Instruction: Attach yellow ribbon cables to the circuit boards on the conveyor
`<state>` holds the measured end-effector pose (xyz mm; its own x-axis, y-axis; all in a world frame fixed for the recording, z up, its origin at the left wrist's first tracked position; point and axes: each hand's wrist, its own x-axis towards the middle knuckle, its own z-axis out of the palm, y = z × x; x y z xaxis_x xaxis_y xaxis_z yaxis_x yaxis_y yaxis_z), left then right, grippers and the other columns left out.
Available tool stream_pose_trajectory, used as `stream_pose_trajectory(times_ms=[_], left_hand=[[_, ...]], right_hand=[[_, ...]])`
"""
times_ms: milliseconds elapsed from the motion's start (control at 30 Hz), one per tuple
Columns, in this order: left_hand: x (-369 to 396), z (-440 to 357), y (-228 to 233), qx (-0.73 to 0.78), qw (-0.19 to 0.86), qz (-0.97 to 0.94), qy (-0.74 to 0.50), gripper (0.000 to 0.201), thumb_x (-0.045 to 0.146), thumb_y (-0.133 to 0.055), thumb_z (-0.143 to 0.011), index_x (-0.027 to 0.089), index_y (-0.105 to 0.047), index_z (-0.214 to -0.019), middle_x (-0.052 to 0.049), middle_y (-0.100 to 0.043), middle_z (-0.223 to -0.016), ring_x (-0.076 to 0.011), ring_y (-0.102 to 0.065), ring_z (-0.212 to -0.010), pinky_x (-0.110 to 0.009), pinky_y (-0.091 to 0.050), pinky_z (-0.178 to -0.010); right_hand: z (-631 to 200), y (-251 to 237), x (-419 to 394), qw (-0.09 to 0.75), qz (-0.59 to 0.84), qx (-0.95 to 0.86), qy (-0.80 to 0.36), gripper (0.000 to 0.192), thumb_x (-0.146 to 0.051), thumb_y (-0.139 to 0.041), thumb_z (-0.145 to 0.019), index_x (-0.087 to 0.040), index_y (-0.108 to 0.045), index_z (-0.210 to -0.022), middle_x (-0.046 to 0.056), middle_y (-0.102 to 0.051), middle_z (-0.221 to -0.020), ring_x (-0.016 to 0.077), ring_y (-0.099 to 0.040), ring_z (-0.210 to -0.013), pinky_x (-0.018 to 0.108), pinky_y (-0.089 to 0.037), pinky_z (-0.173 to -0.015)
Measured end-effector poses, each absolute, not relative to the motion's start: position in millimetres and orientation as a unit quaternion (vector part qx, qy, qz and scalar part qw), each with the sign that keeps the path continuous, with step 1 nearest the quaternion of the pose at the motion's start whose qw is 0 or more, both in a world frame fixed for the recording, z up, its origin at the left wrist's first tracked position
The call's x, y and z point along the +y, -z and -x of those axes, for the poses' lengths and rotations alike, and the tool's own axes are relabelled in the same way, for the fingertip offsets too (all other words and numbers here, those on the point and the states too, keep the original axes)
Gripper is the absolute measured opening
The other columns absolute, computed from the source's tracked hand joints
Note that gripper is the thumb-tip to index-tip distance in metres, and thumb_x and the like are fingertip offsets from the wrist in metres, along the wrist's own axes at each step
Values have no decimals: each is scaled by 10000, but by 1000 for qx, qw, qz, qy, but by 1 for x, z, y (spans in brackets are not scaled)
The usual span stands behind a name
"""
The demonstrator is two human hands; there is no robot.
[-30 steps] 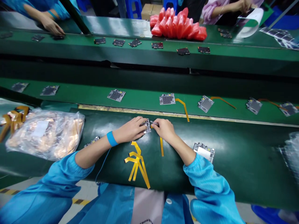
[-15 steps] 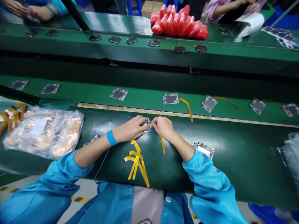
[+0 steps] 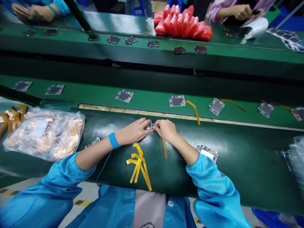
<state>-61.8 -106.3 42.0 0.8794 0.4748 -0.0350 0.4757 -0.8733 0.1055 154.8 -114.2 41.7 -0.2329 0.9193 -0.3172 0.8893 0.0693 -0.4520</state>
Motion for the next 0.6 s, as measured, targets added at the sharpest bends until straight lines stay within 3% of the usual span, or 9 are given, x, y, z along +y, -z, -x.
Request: stream_pose_trajectory(times_ms=[167,300,400,600], left_hand=[[-106,61,-42,244,71,-967,2,315,202,-540,-1030,206,-674,-1315,-190,-577,-1298,-302,-532,-1147,-452,-476,-1001],[-105,61,-43,244,70,-967,6,309,196,-513,-1033,191,-677,-1295,-183,-587,-1232,-303,-523,-1133,-447,-478,-986],[-106,60,-45,245,68,-967,11,298,193,-508,-1032,190,-682,-1274,-173,-583,-1203,-300,-517,-1121,-437,-480,-972],[-105,59,-46,246,58,-967,21,320,186,-529,-1015,206,-657,-1308,-174,-575,-1234,-306,-519,-1115,-446,-483,-968]], right_hand=[[-161,-44,-117,62,583,-764,-270,350,-381,-464,-1094,-262,-789,-1045,55,-752,-1116,212,-686,-983,284,-416,-735],[-158,-43,-118,75,555,-781,-276,192,-313,-565,-1051,-253,-738,-1109,31,-736,-1086,192,-670,-929,278,-403,-736],[-155,-40,-116,71,551,-783,-280,109,-290,-628,-1022,-244,-724,-1048,21,-740,-1045,189,-667,-905,280,-386,-719],[-157,-41,-109,42,550,-791,-265,93,-305,-668,-1004,-250,-736,-975,25,-752,-1030,200,-679,-918,289,-386,-716]])
